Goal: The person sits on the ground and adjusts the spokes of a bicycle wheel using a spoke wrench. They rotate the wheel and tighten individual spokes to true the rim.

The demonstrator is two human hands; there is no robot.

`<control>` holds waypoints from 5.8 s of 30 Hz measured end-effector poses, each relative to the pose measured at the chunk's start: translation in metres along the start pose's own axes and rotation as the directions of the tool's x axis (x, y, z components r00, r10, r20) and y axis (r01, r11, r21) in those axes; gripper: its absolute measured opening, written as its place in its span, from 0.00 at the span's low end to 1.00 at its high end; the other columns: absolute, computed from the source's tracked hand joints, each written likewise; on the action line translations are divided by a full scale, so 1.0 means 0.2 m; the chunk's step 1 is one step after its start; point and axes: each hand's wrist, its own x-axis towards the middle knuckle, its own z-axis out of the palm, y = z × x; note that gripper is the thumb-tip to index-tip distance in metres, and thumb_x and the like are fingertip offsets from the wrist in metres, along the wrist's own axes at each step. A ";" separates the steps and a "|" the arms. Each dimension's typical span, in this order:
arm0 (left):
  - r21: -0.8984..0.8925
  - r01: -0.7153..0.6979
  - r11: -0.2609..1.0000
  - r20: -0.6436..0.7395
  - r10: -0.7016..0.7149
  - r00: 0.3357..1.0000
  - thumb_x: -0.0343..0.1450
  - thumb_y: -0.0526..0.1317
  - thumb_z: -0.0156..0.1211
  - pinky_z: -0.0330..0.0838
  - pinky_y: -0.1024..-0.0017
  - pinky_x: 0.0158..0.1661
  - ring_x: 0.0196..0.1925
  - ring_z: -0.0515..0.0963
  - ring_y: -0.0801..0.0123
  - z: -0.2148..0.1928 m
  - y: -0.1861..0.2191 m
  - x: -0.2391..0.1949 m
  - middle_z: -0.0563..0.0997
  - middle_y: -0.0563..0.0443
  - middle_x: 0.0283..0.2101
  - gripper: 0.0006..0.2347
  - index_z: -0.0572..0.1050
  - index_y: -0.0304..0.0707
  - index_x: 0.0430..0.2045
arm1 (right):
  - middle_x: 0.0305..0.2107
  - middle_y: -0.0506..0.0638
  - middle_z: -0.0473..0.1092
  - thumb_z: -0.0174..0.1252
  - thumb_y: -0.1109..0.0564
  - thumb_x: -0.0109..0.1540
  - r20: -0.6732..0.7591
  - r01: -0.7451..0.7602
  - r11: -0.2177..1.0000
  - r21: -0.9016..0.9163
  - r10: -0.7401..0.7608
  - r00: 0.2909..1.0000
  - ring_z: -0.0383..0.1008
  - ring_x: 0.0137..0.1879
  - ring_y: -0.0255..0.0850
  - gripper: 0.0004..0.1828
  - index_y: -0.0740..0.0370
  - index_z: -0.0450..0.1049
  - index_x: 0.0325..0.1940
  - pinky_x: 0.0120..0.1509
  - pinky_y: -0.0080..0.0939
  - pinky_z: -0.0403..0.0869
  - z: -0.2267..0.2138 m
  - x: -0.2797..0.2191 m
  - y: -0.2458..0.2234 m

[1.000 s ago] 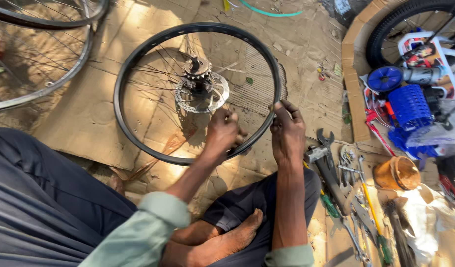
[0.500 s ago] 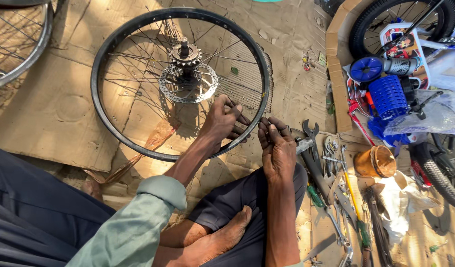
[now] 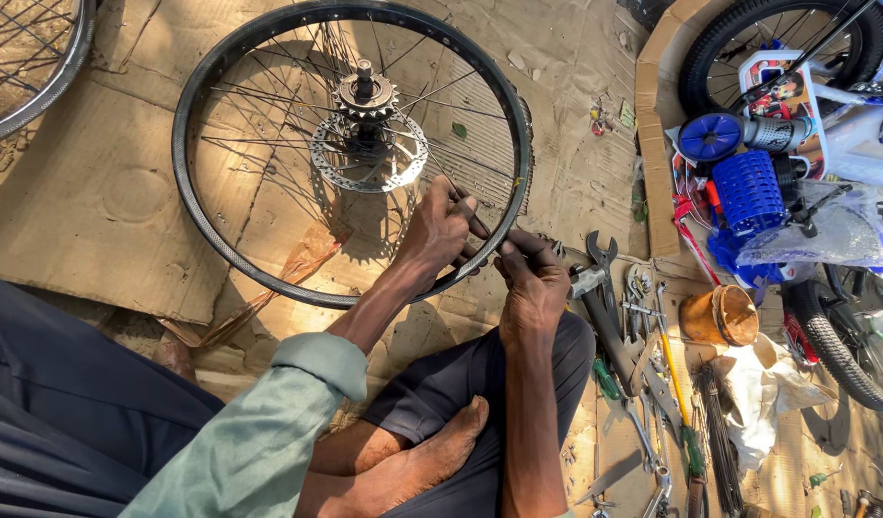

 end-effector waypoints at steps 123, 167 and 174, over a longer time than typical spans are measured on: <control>0.523 0.298 0.798 -0.454 -0.035 0.890 0.72 0.32 0.51 0.68 0.73 0.18 0.22 0.71 0.72 -0.43 0.19 0.12 0.74 0.51 0.28 0.03 0.73 0.38 0.34 | 0.21 0.44 0.68 0.56 0.66 0.57 -0.124 -0.126 0.974 0.186 0.151 0.981 0.64 0.19 0.28 0.19 0.70 0.70 0.53 0.19 0.26 0.63 0.37 0.00 -0.14; 0.979 -0.012 -0.203 0.147 0.668 0.730 0.74 0.31 0.53 0.72 0.59 0.37 0.35 0.76 0.60 -0.60 0.12 0.37 0.74 0.42 0.35 0.02 0.72 0.34 0.37 | 0.15 0.44 0.64 0.54 0.63 0.58 -0.068 -0.244 0.952 0.185 0.260 0.963 0.60 0.16 0.30 0.20 0.73 0.73 0.54 0.18 0.31 0.58 0.16 0.20 0.08; 0.983 -0.086 0.161 0.031 0.317 0.948 0.80 0.28 0.39 0.68 0.72 0.12 0.18 0.74 0.68 -0.67 0.15 0.16 0.77 0.38 0.31 0.10 0.67 0.28 0.53 | 0.16 0.43 0.64 0.55 0.64 0.57 -0.037 -0.147 0.984 0.100 0.151 0.988 0.59 0.15 0.30 0.21 0.71 0.73 0.54 0.18 0.30 0.59 0.19 0.16 -0.03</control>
